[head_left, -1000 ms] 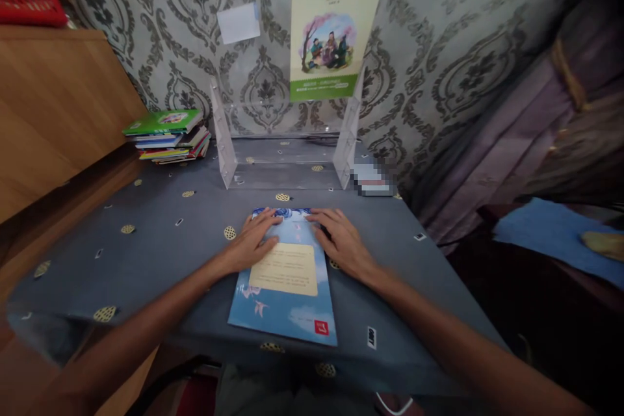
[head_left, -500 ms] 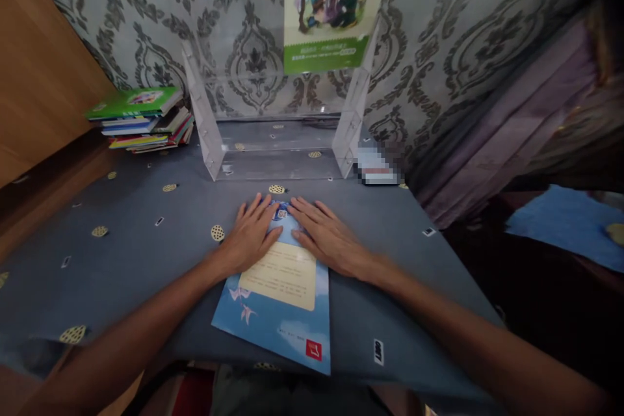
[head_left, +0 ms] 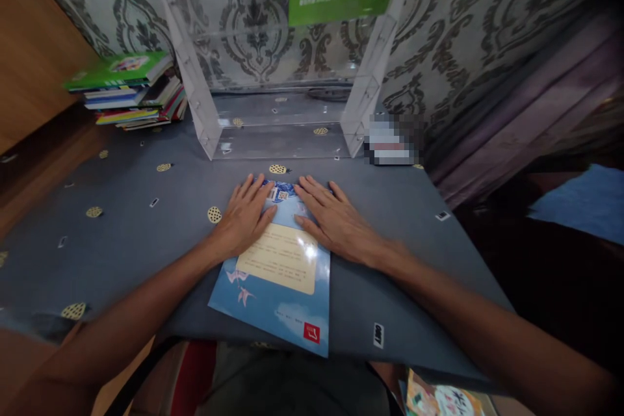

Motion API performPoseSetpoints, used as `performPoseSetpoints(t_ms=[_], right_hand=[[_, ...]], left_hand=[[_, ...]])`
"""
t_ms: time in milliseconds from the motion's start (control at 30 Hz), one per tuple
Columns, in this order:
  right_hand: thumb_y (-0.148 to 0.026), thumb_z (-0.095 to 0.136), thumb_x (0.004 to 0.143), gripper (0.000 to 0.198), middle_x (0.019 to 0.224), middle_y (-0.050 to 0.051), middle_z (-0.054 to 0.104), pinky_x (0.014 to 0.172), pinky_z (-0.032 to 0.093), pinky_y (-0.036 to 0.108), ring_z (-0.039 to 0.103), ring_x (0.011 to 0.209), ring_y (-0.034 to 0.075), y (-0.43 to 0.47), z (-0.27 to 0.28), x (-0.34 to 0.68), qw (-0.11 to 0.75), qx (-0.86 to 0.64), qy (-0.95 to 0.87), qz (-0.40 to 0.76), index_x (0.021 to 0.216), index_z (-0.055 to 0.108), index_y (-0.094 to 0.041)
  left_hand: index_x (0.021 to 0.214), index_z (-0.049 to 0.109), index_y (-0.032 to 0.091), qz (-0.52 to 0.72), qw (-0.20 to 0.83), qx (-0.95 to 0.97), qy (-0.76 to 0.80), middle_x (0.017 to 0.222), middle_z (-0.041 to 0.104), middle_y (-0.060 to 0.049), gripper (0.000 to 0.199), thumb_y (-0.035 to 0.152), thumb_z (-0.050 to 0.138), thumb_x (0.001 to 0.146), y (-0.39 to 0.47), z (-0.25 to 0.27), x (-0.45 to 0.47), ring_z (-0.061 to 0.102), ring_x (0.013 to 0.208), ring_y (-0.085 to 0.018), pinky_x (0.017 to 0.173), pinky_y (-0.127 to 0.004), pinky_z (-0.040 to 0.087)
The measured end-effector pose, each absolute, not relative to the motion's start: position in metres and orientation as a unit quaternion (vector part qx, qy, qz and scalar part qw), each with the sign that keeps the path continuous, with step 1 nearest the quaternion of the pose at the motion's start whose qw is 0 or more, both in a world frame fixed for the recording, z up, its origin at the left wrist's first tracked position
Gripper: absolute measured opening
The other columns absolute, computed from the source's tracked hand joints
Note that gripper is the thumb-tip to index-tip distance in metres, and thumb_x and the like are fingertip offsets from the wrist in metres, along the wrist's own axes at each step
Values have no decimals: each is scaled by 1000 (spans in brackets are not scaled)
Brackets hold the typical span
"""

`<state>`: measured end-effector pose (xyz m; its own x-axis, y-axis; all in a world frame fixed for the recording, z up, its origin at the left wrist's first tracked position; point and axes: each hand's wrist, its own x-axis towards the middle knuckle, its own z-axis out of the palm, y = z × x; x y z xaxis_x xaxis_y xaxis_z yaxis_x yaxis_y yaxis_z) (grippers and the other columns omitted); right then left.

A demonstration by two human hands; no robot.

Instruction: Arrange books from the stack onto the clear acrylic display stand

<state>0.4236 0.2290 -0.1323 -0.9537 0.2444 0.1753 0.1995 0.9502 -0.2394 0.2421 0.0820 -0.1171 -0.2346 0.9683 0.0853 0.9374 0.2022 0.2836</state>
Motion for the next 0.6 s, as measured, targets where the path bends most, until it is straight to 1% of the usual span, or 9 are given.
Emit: performPoseSetpoints(t_ms=[67,167,367,467,600], right_hand=[[-49,26,104,62,161,16,32,119,25,60,24,151,30,227,-132,424,101,-118,-982,104,155,32,-14],[-48,28,103,62,160,18,33,118,26,61,25,151,32,226,-129,423,94,-124,-982,103,153,35,-11],[-46,33,102,59,158,18,37,119,27,58,30,149,30,224,-124,423,98,-131,-980,116,150,40,-12],[-47,36,102,60,158,19,38,119,27,57,31,149,30,227,-126,424,104,-127,-978,127,150,41,-11],[-47,38,102,57,157,18,40,118,30,60,33,148,30,232,-128,429,130,-108,-975,143,148,44,-15]], left_hand=[[149,36,14,140,45,621,770,161,31,-14,56,45,31,103,82,-118,242,21,152,-31,122,-54,22],[146,40,13,141,28,628,765,159,36,-15,53,43,34,102,83,-118,241,27,150,-31,121,-53,26],[139,48,14,192,-6,649,736,149,50,-14,45,35,37,101,85,-121,229,43,140,-28,116,-48,35],[137,49,12,205,-4,655,727,144,54,-14,44,34,37,101,87,-122,224,46,136,-27,115,-47,37],[138,48,13,213,-5,651,729,143,55,-13,43,33,36,101,88,-122,225,46,135,-27,114,-47,38]])
